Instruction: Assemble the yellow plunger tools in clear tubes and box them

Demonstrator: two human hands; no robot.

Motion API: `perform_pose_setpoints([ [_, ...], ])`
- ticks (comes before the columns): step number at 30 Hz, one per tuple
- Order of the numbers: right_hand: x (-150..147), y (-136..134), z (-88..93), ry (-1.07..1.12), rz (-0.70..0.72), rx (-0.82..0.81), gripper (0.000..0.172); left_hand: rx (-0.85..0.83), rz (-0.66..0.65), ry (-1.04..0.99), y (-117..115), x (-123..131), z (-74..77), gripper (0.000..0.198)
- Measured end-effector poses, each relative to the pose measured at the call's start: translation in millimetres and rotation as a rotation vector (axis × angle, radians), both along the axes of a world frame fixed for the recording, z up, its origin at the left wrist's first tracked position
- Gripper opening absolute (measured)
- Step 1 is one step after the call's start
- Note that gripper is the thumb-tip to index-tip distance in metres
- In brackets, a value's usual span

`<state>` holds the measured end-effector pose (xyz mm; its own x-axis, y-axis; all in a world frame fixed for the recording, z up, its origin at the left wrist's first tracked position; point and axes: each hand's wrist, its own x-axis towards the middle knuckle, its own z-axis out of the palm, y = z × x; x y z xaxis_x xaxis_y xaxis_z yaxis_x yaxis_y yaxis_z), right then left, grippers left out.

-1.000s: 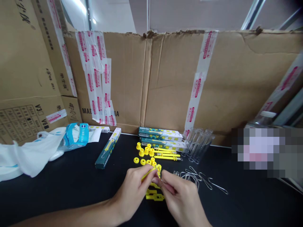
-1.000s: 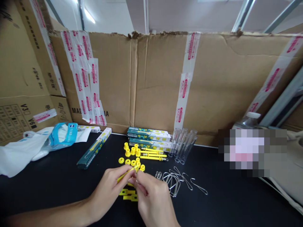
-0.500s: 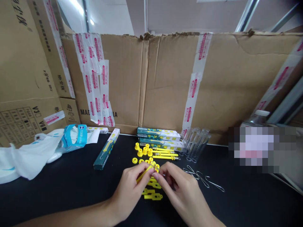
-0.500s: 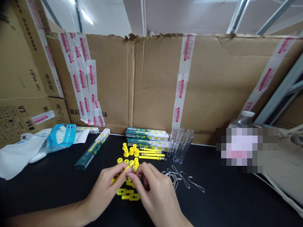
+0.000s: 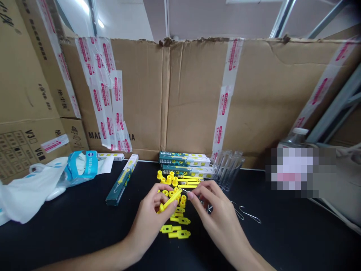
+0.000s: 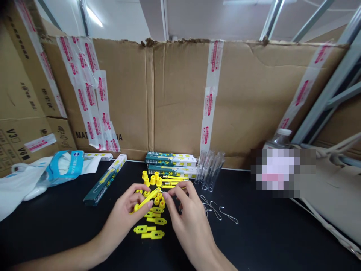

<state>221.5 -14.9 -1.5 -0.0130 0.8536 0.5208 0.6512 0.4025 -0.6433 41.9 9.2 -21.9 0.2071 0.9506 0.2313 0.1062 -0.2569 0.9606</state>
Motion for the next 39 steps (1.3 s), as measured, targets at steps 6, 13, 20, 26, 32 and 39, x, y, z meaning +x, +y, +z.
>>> perform_pose_setpoints([
  [6, 14, 7, 3.3, 0.059, -0.144, 0.064, 0.031, -0.096, -0.116, -0.177, -3, 1, 11.2, 0.028],
  [13, 14, 9, 2.1, 0.012, -0.106, -0.031, 0.033, -0.213, 0.017, -0.292, 3, -2, 12.3, 0.035],
  [20, 9, 2, 5.1, 0.028, -0.071, -0.045, 0.026, -0.266, -0.029, -0.345, 4, -2, 13.2, 0.038],
  [26, 3, -2, 6.8, -0.022, -0.021, -0.08, 0.026, -0.315, -0.014, -0.48, 6, 0, 12.6, 0.051],
  [32, -10, -17, 2.2, -0.136, 0.107, 0.064, 0.022, -0.299, -0.06, -0.556, 5, 3, 8.9, 0.053],
  [39, -24, -33, -6.0, -0.176, 0.267, 0.41, 0.023, -0.245, -0.152, -0.358, -2, 1, 10.3, 0.054],
])
